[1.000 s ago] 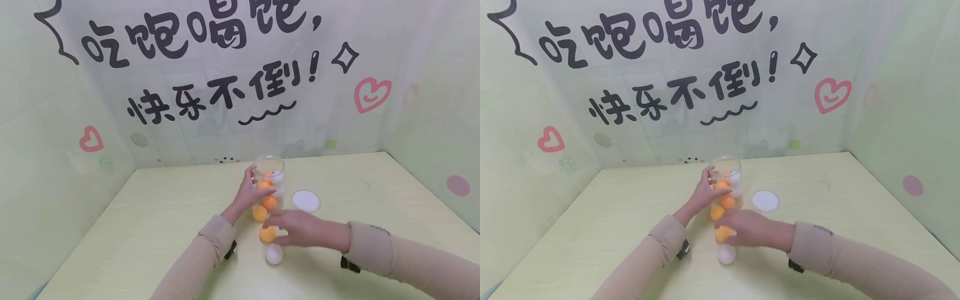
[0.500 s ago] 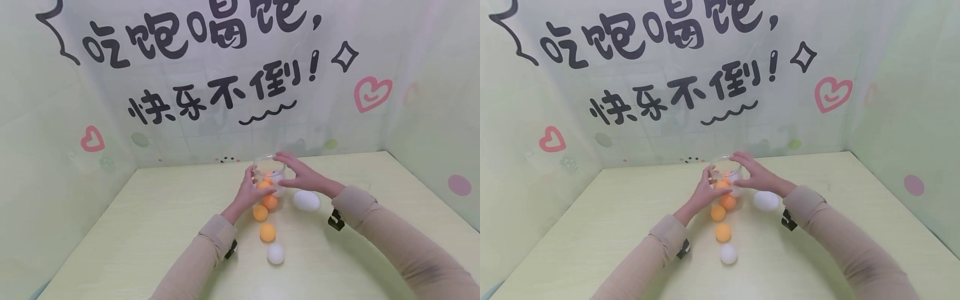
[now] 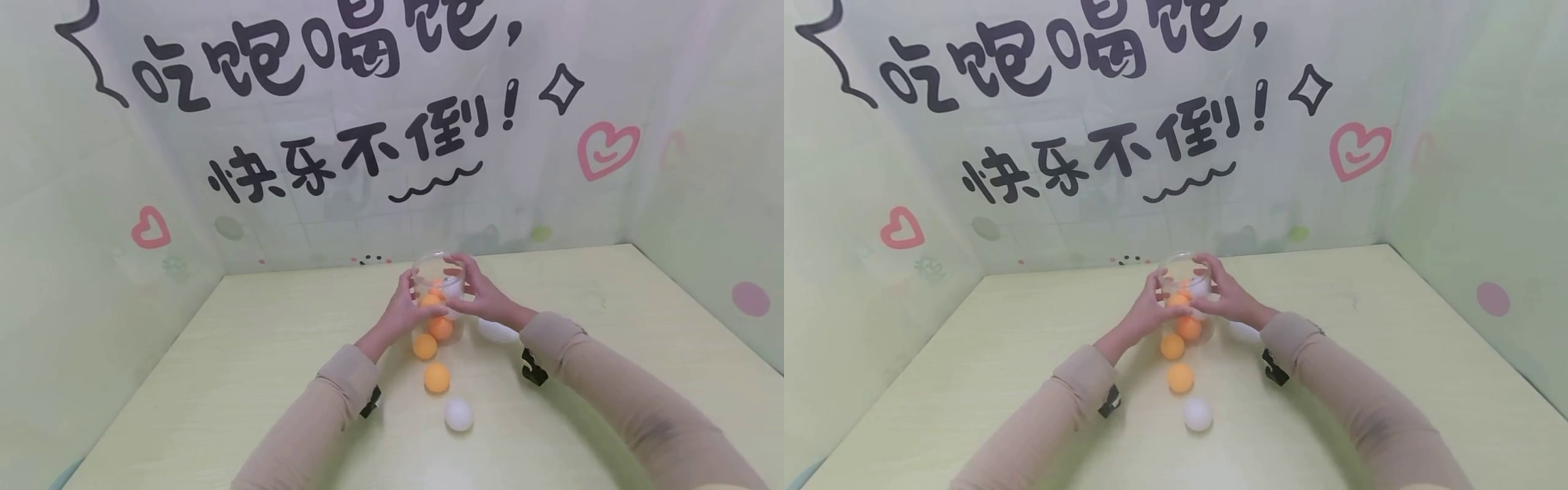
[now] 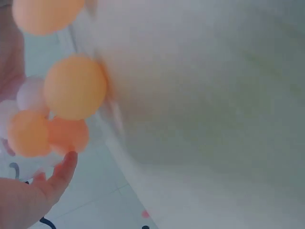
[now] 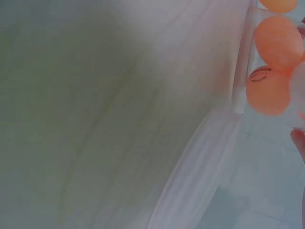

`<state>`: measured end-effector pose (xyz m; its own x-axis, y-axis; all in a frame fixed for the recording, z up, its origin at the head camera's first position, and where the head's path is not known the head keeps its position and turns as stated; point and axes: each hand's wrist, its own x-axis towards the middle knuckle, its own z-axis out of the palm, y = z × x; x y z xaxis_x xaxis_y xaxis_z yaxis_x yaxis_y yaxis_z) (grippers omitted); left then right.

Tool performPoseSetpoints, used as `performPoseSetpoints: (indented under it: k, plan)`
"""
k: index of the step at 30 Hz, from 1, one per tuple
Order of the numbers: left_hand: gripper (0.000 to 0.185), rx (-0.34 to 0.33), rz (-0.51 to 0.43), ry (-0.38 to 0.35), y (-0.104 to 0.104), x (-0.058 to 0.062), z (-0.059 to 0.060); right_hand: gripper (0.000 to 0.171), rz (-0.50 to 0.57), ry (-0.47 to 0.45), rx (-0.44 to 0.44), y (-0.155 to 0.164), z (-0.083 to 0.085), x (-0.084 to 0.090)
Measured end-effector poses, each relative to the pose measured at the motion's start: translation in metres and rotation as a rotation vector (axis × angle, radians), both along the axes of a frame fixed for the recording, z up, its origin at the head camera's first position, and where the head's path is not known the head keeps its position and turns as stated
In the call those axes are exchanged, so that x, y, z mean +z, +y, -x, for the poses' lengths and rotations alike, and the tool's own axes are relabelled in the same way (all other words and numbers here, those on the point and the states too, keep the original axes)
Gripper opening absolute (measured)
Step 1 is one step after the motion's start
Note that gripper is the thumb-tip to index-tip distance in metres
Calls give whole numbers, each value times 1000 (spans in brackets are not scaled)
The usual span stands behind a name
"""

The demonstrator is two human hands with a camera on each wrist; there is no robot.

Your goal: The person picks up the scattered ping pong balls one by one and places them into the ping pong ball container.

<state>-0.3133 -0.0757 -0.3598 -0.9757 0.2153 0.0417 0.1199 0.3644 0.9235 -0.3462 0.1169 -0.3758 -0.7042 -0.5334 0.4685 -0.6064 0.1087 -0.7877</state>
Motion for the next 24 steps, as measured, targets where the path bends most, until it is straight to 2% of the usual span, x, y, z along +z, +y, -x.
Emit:
performPoseSetpoints:
  k: [4, 9, 11, 14, 17, 19, 21, 24]
  plan:
    - [91, -45, 70, -23, -6, 7, 1, 77, 21, 19, -11, 0, 1, -4]
    - [81, -62, 232, -31, -15, 14, -2, 76, 39, 25, -22, 0, 2, -7]
    - [72, -43, 311, -21, -17, 16, -7, 75, 50, 25, -22, -2, 2, -8]
    - [59, -28, 470, 20, -17, 17, -23, 75, 61, 15, -21, -4, 2, -8]
    - [52, -82, 637, 126, -13, 16, -48, 76, 57, -4, -31, -5, 1, -8]
    - [47, -152, 731, 239, -8, 15, -67, 77, 47, -7, -41, -5, 2, -9]
    - [44, -229, 804, 370, -3, 14, -85, 77, 44, -9, -49, -4, 1, -10]
    - [39, -330, 885, 508, 6, 11, -108, 77, 44, -8, -56, -2, -1, -9]
